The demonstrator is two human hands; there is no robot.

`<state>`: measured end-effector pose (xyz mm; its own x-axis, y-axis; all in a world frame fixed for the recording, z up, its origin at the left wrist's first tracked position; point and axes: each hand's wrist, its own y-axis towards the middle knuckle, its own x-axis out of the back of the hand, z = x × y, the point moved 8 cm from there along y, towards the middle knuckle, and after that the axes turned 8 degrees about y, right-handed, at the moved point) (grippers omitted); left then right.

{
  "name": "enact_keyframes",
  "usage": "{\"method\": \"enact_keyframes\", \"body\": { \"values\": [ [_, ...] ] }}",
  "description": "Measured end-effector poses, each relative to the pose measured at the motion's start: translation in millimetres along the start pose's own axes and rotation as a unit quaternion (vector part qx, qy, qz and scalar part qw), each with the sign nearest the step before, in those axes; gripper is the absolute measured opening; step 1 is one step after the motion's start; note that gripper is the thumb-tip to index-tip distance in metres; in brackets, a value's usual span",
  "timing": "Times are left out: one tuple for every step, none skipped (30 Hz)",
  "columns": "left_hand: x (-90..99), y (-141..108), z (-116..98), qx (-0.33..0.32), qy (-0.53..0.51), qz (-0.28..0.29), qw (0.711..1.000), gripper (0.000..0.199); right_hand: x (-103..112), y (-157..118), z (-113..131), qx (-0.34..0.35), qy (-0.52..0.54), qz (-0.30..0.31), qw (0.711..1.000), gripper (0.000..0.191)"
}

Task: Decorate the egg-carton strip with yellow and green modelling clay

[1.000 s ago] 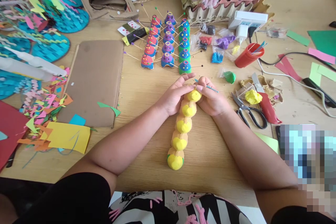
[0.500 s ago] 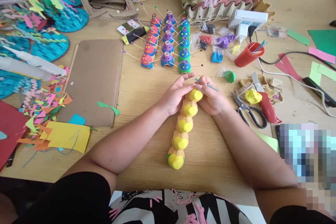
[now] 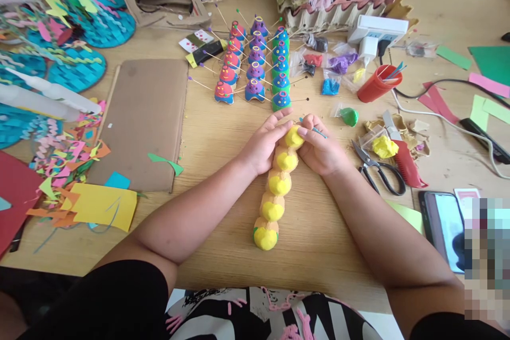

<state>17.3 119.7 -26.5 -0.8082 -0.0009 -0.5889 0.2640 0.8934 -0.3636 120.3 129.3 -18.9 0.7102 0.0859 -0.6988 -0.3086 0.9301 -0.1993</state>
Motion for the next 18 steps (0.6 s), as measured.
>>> {"method": "enact_keyframes", "body": {
  "values": [
    [-0.2,0,-1,-0.001,-0.004,-0.001,1.000,0.033,0,0,0,0.002,0.001,0.000,1.000,0.060],
    [-0.3,0,-1,-0.002,-0.009,-0.001,1.000,0.031,0,0,0,0.003,0.000,0.001,1.000,0.061],
    [-0.3,0,-2,-0.003,-0.012,-0.003,1.000,0.030,-1,0,0,0.004,-0.003,0.002,1.000,0.061],
    [-0.2,0,-2,-0.003,-0.013,-0.006,1.000,0.029,-1,-1,-1,0.004,-0.007,0.002,1.000,0.061],
    [0.1,1,-2,-0.002,-0.012,-0.009,1.000,0.028,-1,-1,-2,0.004,-0.012,0.000,1.000,0.062],
    [0.4,1,-2,0.000,-0.012,-0.011,1.000,0.028,-2,-1,-2,0.005,-0.018,-0.003,1.000,0.062],
    [0.8,1,-2,0.001,-0.013,-0.014,1.000,0.028,-2,-2,-2,0.010,-0.025,-0.007,1.000,0.062],
    [1.2,2,-2,0.001,-0.015,-0.016,1.000,0.027,-2,-2,-2,0.019,-0.034,-0.011,0.999,0.062],
    [1.5,2,-1,0.002,-0.019,-0.017,1.000,0.026,-2,-3,0,0.033,-0.045,-0.014,0.998,0.062],
    [1.7,3,-1,0.002,-0.026,-0.017,1.000,0.026,-3,-3,2,0.052,-0.060,-0.015,0.997,0.063],
    [2.0,3,-2,0.001,-0.032,-0.018,0.999,0.025,-3,-4,4,0.072,-0.082,-0.013,0.994,0.063],
    [2.4,3,-2,0.000,-0.039,-0.020,0.999,0.023,-5,-4,6,0.092,-0.108,-0.008,0.990,0.063],
    [2.6,3,-2,0.000,-0.046,-0.023,0.999,0.021,-6,-5,8,0.109,-0.137,-0.002,0.985,0.063],
    [2.7,3,-3,0.001,-0.051,-0.026,0.998,0.018,-7,-6,10,0.121,-0.165,0.003,0.979,0.062],
    [2.7,2,-2,0.004,-0.055,-0.029,0.998,0.017,-8,-6,11,0.129,-0.188,0.006,0.974,0.061],
    [2.6,2,-3,0.006,-0.056,-0.033,0.998,0.015,-8,-7,11,0.131,-0.201,0.007,0.971,0.060],
    [2.3,1,-3,0.008,-0.055,-0.037,0.998,0.015,-8,-7,11,0.130,-0.206,0.007,0.970,0.059],
    [2.0,1,-3,0.008,-0.053,-0.040,0.998,0.015,-8,-7,10,0.126,-0.204,0.007,0.971,0.058]
  ]
}}
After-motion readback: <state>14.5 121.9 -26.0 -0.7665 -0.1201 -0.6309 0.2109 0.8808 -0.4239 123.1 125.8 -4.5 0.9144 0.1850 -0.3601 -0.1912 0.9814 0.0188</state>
